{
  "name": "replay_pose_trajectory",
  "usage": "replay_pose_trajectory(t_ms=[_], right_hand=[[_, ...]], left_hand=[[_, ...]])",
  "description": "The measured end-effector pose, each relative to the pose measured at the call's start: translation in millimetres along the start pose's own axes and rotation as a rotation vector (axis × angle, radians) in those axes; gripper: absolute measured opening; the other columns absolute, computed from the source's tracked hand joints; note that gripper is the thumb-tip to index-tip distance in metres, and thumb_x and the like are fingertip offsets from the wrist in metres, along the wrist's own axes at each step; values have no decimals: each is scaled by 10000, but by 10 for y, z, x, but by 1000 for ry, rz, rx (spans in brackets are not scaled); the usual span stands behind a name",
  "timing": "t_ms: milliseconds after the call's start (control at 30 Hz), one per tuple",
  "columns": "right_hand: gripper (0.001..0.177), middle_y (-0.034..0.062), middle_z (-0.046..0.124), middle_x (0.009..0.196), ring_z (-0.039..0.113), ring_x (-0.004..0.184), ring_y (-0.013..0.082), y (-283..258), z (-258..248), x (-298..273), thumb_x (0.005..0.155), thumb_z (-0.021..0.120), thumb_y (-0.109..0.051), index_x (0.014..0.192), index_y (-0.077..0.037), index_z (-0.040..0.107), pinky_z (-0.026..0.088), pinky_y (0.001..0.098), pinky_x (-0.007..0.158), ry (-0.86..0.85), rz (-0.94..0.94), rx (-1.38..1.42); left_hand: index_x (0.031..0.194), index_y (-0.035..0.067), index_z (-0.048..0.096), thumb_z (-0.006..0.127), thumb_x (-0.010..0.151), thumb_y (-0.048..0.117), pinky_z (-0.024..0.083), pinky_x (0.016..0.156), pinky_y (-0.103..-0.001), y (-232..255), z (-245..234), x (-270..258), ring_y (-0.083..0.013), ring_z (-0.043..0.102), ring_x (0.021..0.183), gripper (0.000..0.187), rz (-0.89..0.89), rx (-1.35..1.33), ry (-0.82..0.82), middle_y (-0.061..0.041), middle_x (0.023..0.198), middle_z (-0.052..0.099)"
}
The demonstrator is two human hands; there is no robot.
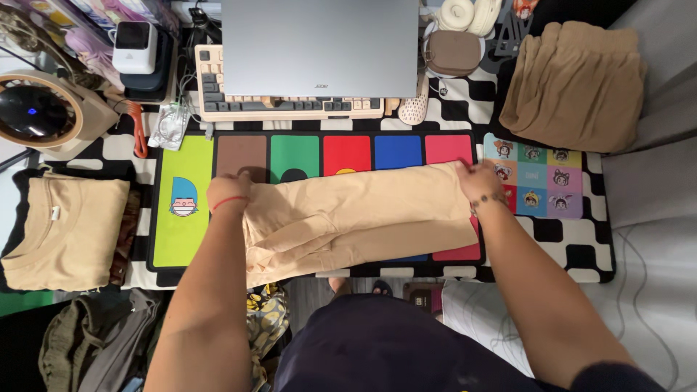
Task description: The person folds a pair of beige trousers and a beige t-shirt on a desk. They smooth the items, fold them into neat rectangles, and place them on the desk surface.
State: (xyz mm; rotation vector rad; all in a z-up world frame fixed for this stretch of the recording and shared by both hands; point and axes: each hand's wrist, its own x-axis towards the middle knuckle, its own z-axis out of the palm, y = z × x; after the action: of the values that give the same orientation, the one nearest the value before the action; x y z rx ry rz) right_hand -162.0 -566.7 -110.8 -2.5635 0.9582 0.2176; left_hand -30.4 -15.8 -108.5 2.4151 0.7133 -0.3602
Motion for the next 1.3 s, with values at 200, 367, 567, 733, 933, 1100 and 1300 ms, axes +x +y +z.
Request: replay_pose_trajectory(t_ms=[200, 367, 567, 733, 933, 1100, 1300], right_hand=[[448, 179, 728, 1003, 699, 943, 367, 22, 369, 376, 893, 732, -496, 947, -52, 750, 547, 462, 864, 146, 18, 101], [407, 165, 752, 943, 732, 890, 333, 108, 472, 532, 939, 725, -459, 947, -52, 736, 569, 451, 830, 87, 154, 324], [394, 158, 739, 954, 709, 903, 345, -182, 272, 331, 929, 752, -451, 924, -58, 726, 552, 463, 837, 135, 239, 216], [270, 130, 712, 843, 696, 823, 356, -637, 41, -318, 742, 803, -277, 892, -86, 685, 546, 481, 740, 786, -389, -56], [138, 63, 717, 965, 670, 915, 271, -1451, 260, -1262, 976, 632, -164, 1065, -135, 733, 534, 424, 846, -83, -882, 281], [301, 17, 697, 1079, 651, 1052, 253, -2059, 562, -2027, 835, 639, -174, 1126, -149, 712, 539, 450, 896, -261, -1564, 75], [315, 60, 669, 1148, 682, 1029, 243, -2532, 895, -2346, 889, 572, -217, 1183, -114, 620, 556, 416, 833, -360, -1753, -153]], left_hand=[[1042, -109, 746, 719, 919, 370, 549, 888, -410, -176, 115, 376, -309, 724, 916, 496, -10, -131, -83, -240, 1016, 762], [1026, -92, 725, 707, 917, 265, 552, 787, -392, -322, 206, 550, -282, 709, 844, 373, -379, -763, -408, -208, 976, 747], [1006, -64, 701, 693, 943, 255, 533, 709, -381, -250, 214, 516, -270, 681, 773, 325, -376, -718, -446, -183, 913, 723], [989, -40, 681, 682, 965, 246, 517, 644, -371, -241, 3, 240, -260, 657, 714, 288, 0, -494, -17, -162, 860, 704], [990, 25, 676, 625, 870, 147, 546, 753, -368, -643, -388, -859, -258, 694, 822, 178, 423, -234, -138, -144, 882, 712], [1006, 15, 702, 843, 673, 216, 548, 815, -434, -905, -396, -1385, -354, 672, 899, 414, 592, 2, -72, -197, 950, 682], [1021, 30, 704, 775, 829, 169, 546, 803, -453, -1126, -59, -1328, -377, 669, 896, 247, 522, -65, 107, -187, 1006, 670]])
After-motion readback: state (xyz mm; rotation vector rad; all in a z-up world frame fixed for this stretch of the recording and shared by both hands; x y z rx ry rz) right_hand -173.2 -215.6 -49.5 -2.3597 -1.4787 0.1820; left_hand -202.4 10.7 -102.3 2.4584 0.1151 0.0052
